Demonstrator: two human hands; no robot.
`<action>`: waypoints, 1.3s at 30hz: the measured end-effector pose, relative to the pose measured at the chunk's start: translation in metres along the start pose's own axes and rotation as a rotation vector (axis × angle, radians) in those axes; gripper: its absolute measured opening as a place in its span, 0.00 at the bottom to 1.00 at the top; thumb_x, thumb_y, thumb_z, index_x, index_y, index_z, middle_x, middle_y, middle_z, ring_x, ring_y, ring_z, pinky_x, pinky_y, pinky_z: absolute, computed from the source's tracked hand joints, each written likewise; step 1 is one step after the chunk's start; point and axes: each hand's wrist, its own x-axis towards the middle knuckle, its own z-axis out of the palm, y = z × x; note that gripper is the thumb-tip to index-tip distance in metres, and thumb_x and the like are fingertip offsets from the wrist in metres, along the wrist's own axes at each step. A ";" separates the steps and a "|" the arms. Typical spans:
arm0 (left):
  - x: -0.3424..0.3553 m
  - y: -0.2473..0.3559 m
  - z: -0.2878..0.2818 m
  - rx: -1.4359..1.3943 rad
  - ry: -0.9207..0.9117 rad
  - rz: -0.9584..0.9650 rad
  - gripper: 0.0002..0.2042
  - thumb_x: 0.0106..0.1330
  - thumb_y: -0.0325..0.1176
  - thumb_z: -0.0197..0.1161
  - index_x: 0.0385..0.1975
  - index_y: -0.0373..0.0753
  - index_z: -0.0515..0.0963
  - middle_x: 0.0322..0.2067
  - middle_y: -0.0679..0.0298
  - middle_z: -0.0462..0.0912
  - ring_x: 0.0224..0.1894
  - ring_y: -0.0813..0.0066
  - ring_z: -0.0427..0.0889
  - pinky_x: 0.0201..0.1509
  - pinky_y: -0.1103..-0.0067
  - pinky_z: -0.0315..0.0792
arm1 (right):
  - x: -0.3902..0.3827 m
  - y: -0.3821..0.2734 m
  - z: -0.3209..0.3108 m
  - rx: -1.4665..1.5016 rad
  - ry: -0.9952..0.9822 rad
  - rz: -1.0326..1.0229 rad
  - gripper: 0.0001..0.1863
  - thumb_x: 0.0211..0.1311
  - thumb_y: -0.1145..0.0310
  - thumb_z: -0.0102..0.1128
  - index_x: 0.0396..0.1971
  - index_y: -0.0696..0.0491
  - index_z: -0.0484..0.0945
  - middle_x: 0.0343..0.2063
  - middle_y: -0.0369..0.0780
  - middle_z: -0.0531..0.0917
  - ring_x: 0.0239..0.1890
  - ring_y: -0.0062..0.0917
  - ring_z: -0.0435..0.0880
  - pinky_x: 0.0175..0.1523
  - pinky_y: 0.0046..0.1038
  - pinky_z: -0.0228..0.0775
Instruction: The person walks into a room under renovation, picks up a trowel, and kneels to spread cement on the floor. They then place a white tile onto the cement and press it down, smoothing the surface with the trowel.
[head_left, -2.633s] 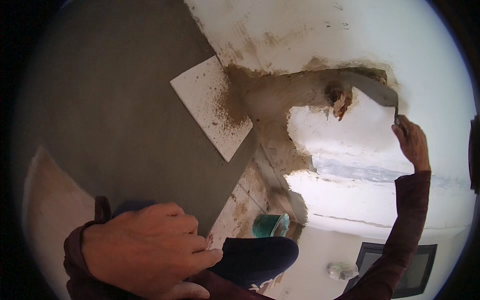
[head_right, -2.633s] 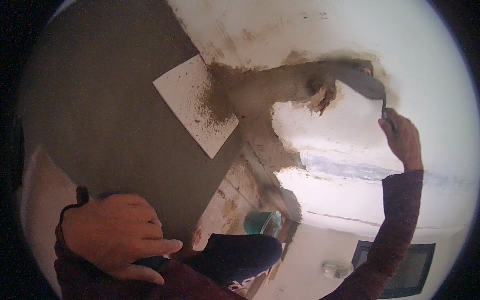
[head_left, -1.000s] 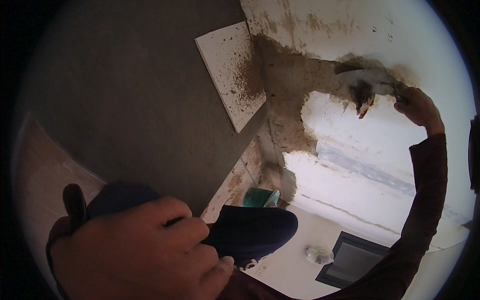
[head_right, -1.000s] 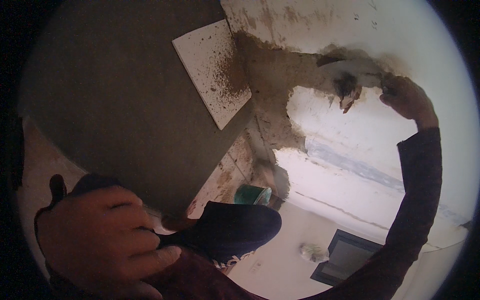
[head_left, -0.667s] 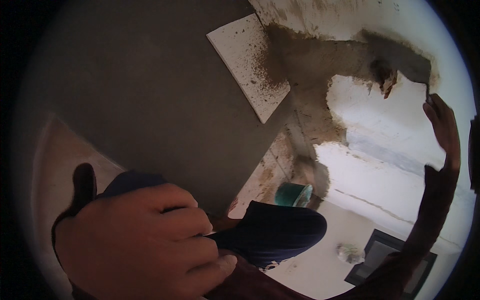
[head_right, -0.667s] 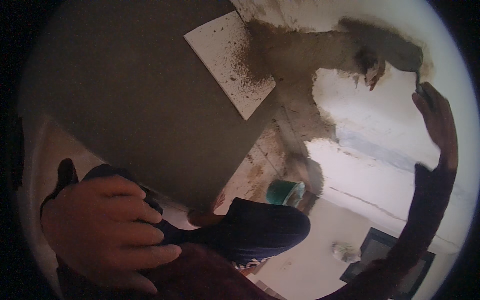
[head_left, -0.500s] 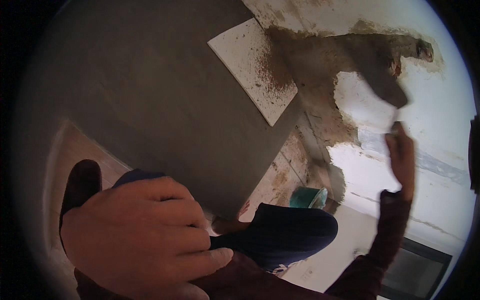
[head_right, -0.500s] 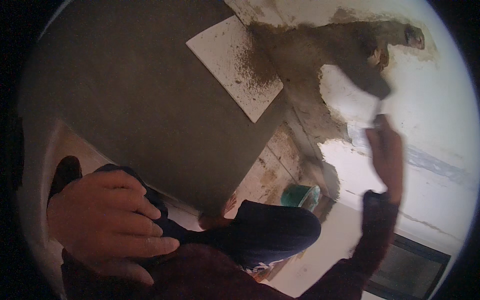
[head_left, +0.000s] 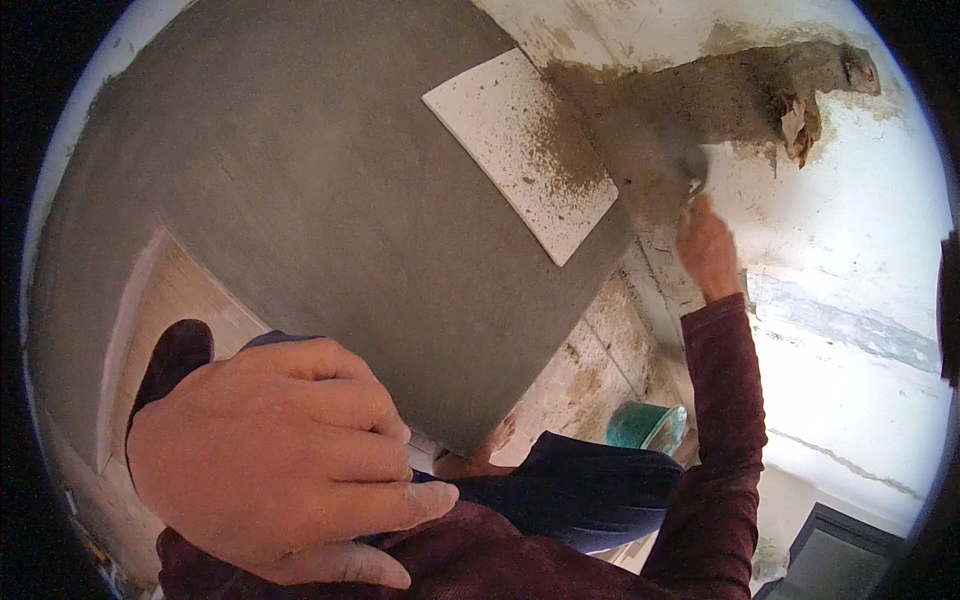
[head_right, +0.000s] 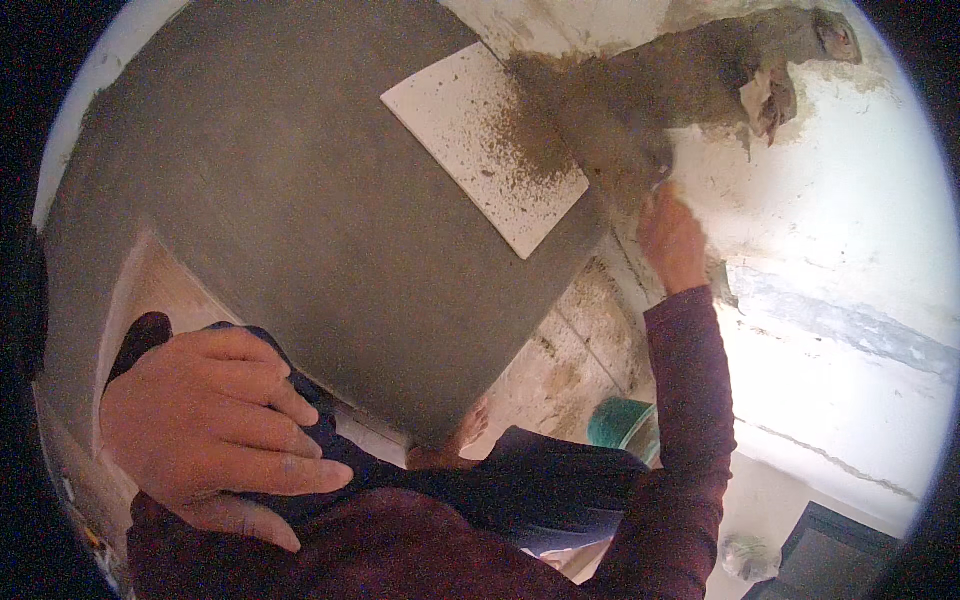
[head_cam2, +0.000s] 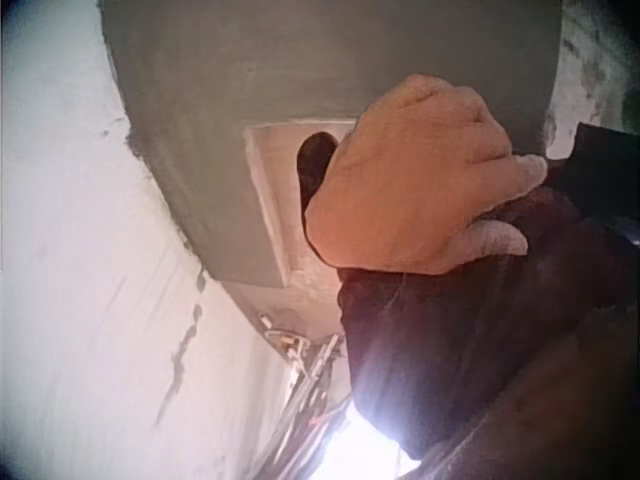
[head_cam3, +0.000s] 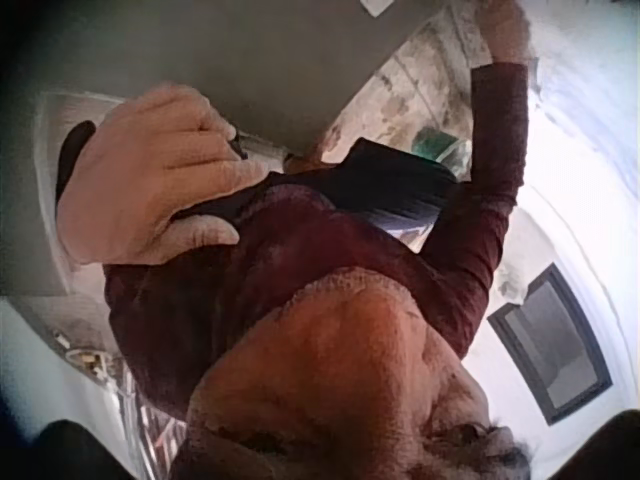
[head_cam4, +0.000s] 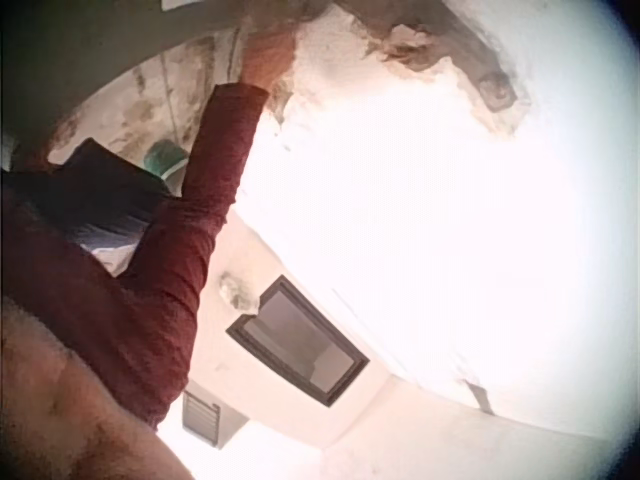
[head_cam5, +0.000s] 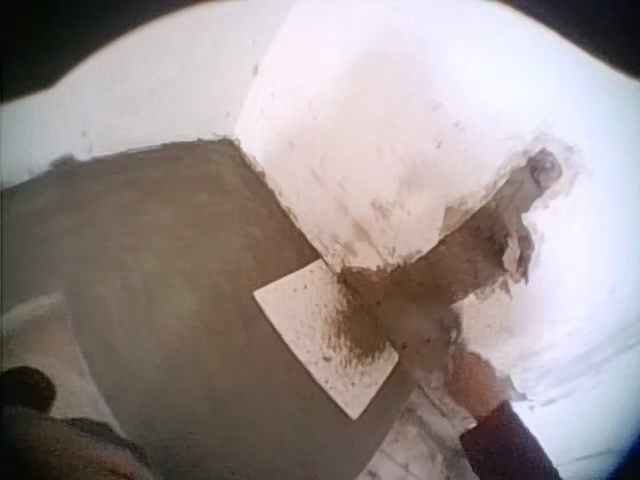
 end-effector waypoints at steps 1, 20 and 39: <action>0.002 -0.001 -0.001 -0.002 -0.007 0.002 0.23 0.51 0.54 0.67 0.40 0.44 0.81 0.29 0.74 0.81 0.33 0.74 0.79 0.35 0.75 0.68 | -0.006 0.000 0.004 0.015 -0.030 -0.002 0.12 0.65 0.65 0.49 0.39 0.58 0.64 0.25 0.55 0.78 0.31 0.54 0.78 0.31 0.47 0.67; 0.005 -0.009 -0.004 -0.027 -0.020 0.010 0.22 0.51 0.54 0.66 0.39 0.45 0.81 0.29 0.74 0.80 0.34 0.74 0.78 0.38 0.76 0.68 | 0.006 -0.024 0.037 -0.019 -0.039 -0.012 0.12 0.64 0.64 0.52 0.40 0.56 0.65 0.27 0.54 0.79 0.31 0.49 0.80 0.37 0.46 0.71; -0.002 -0.016 -0.006 -0.065 -0.038 0.050 0.21 0.53 0.53 0.66 0.39 0.45 0.80 0.29 0.73 0.79 0.34 0.73 0.78 0.38 0.75 0.69 | 0.030 -0.037 0.025 0.054 0.206 -0.110 0.15 0.64 0.65 0.51 0.46 0.57 0.64 0.27 0.55 0.80 0.31 0.51 0.80 0.33 0.47 0.72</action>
